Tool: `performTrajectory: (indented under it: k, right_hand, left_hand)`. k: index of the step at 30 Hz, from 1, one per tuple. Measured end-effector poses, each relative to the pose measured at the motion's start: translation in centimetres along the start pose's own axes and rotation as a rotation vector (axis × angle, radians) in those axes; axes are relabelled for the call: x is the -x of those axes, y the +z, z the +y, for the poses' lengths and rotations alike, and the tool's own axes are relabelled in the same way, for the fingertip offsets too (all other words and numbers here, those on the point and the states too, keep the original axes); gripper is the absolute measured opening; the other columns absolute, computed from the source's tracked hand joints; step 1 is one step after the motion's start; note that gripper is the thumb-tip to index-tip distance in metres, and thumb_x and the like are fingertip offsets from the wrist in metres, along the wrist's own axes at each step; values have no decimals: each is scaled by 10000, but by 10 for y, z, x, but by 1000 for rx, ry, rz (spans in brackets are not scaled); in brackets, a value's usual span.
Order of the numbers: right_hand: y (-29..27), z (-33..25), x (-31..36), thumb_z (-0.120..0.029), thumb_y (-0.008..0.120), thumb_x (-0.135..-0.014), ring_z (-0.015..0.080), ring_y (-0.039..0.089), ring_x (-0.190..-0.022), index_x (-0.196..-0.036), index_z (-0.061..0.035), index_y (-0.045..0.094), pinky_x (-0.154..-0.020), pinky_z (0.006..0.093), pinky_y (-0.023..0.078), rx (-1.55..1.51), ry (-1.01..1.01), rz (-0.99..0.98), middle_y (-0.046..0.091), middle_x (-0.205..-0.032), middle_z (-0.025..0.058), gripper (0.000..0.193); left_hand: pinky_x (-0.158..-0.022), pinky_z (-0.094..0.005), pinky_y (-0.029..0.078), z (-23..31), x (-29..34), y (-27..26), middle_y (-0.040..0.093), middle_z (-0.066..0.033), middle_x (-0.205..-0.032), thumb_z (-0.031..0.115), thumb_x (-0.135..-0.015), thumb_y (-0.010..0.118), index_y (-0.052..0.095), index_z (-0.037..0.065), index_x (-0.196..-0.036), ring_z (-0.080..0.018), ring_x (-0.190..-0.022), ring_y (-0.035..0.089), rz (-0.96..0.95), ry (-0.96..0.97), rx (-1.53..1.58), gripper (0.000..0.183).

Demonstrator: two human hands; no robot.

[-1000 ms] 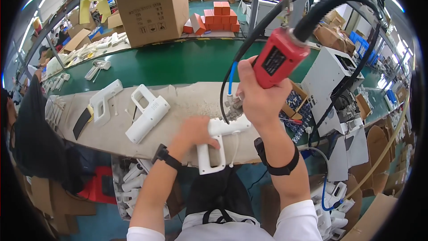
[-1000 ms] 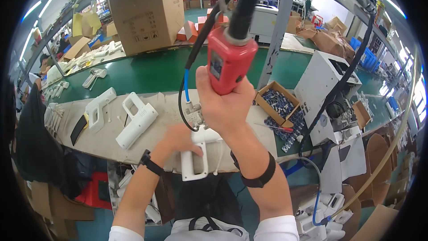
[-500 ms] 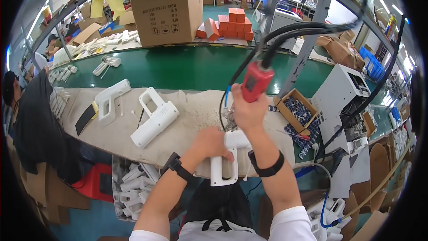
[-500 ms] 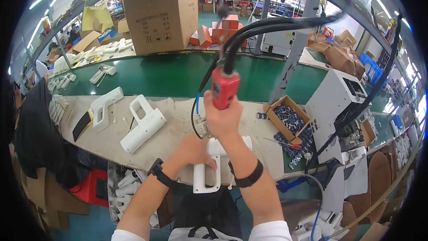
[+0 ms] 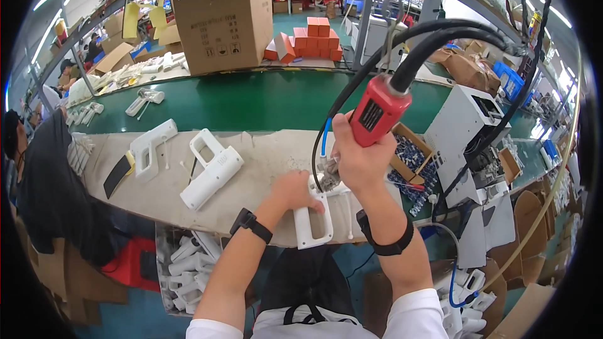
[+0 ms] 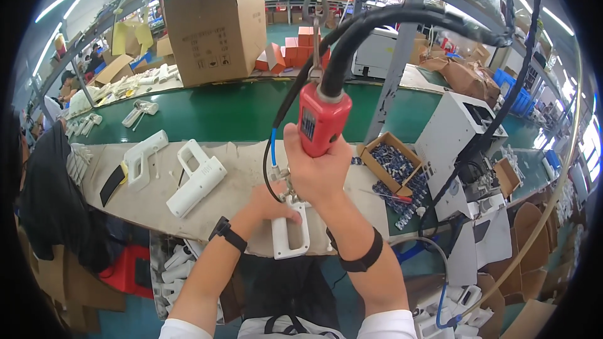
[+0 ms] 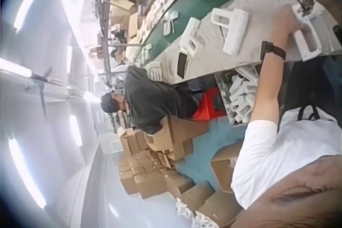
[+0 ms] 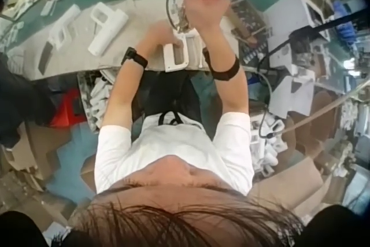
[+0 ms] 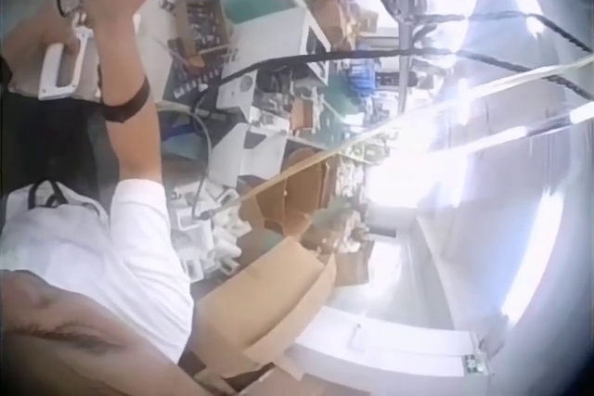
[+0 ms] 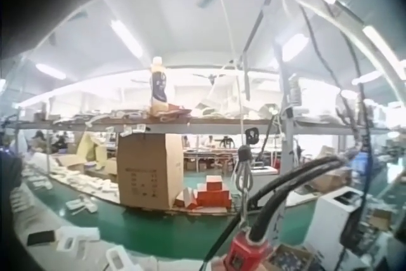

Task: The person picks up a white plastic housing, uses a red pneumatic screwdriver to drive screws into it, and then places the finished unit into a cardboard box. This process is repeated with several more housings throughout the video.

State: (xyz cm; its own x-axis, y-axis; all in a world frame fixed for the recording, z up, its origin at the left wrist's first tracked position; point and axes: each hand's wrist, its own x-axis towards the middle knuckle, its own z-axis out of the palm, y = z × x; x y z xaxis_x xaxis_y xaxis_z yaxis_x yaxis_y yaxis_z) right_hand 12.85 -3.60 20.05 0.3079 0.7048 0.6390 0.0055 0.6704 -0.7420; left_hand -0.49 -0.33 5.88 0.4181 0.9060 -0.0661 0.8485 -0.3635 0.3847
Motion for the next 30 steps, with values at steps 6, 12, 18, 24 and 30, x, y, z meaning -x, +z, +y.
performTrajectory:
  k: [6,12,18,24,30]
  right_hand:
    - [-4,36,23,-119,665,-862,74,522,-459,-767,-22,585,-436,229,404,76,119,-16,552,-573,-8,157]
    - [2,52,36,-151,673,-860,61,523,-504,-772,-35,586,-465,233,403,144,126,-62,552,-589,-17,169]
    - [9,1,14,-97,670,-860,63,519,-479,-825,-17,585,-448,220,401,-12,66,-22,559,-595,-3,123]
    - [44,13,3,-112,672,-865,63,522,-476,-816,-13,594,-451,220,411,-29,24,-38,563,-605,1,135]
    - [62,49,5,-129,681,-861,65,529,-485,-822,-13,590,-456,223,416,-39,67,-46,567,-614,3,153]
  left_hand:
    - [-764,-402,509,-4,2,7,670,-115,-937,707,-498,738,615,132,-1101,-324,-878,644,43,53,-34,842]
    - [-735,-388,514,-5,15,12,664,-114,-975,550,-555,809,610,118,-1108,-307,-867,646,298,119,76,729]
    - [-973,-416,388,-48,43,54,539,-215,-1195,575,-530,815,491,32,-1276,-367,-1132,484,320,-173,324,977]
    - [-1068,-464,215,-22,52,45,462,-223,-1273,600,-577,773,466,57,-1321,-368,-1272,329,317,-257,358,971]
    - [-1068,-462,175,-25,50,50,472,-205,-1264,604,-592,761,483,100,-1309,-354,-1276,318,337,-229,369,919]
